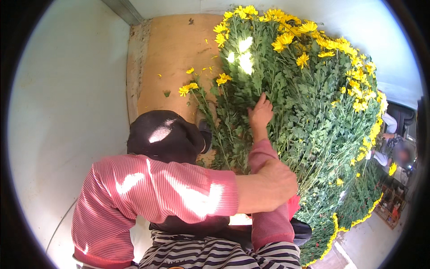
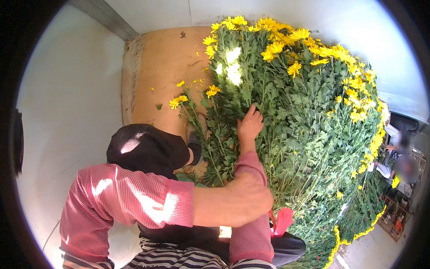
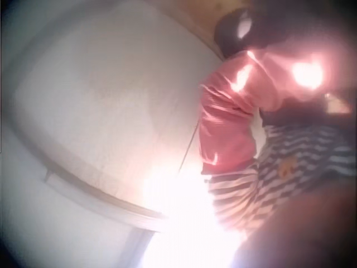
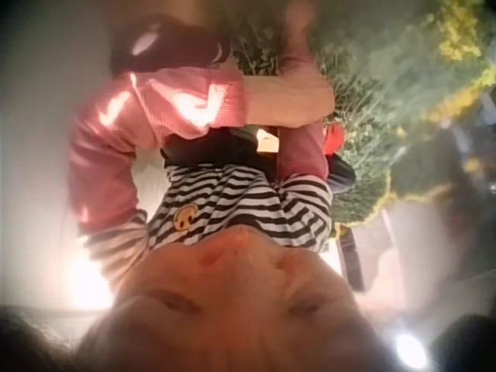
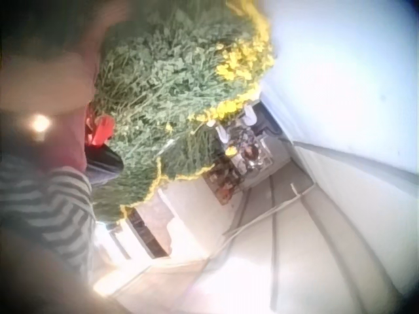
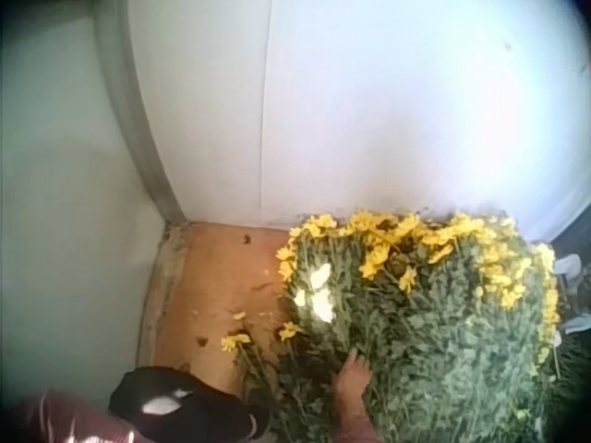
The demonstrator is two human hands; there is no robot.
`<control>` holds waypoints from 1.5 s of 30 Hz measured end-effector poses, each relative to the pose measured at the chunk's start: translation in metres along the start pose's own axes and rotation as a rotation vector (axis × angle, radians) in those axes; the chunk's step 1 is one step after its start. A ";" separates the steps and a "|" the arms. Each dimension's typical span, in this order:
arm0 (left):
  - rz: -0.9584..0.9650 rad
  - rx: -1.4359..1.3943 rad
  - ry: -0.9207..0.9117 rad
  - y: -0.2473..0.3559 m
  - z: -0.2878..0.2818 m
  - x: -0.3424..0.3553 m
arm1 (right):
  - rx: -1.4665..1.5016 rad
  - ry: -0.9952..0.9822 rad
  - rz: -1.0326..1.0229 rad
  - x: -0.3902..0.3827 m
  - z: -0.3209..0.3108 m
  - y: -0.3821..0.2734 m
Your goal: The person gathers yellow chrysanthemum stems from a large pile, aligns them into a bunch, and ties the stems with a red rubber band. The person repeats this process to form multiple bouquets.
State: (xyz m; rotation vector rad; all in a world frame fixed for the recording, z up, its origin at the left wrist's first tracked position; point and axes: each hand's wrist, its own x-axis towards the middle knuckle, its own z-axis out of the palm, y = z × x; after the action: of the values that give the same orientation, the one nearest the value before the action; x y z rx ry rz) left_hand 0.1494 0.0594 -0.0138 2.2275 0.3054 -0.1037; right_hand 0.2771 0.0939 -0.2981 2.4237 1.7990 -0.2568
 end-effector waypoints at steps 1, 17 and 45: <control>-0.009 -0.013 -0.061 0.002 -0.009 0.000 | 0.056 -0.025 0.012 0.005 -0.001 0.008; -0.063 -0.098 0.066 0.005 -0.006 0.002 | 0.772 -0.128 -0.148 -0.066 0.057 -0.079; 0.047 -0.177 -0.075 0.012 -0.047 0.006 | 0.287 0.292 -0.321 0.017 -0.032 -0.116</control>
State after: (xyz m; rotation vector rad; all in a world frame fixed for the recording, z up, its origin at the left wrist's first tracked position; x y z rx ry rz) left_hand 0.1572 0.0896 0.0235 2.0485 0.2124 -0.1289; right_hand 0.1729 0.1501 -0.2688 2.4448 2.4383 -0.2091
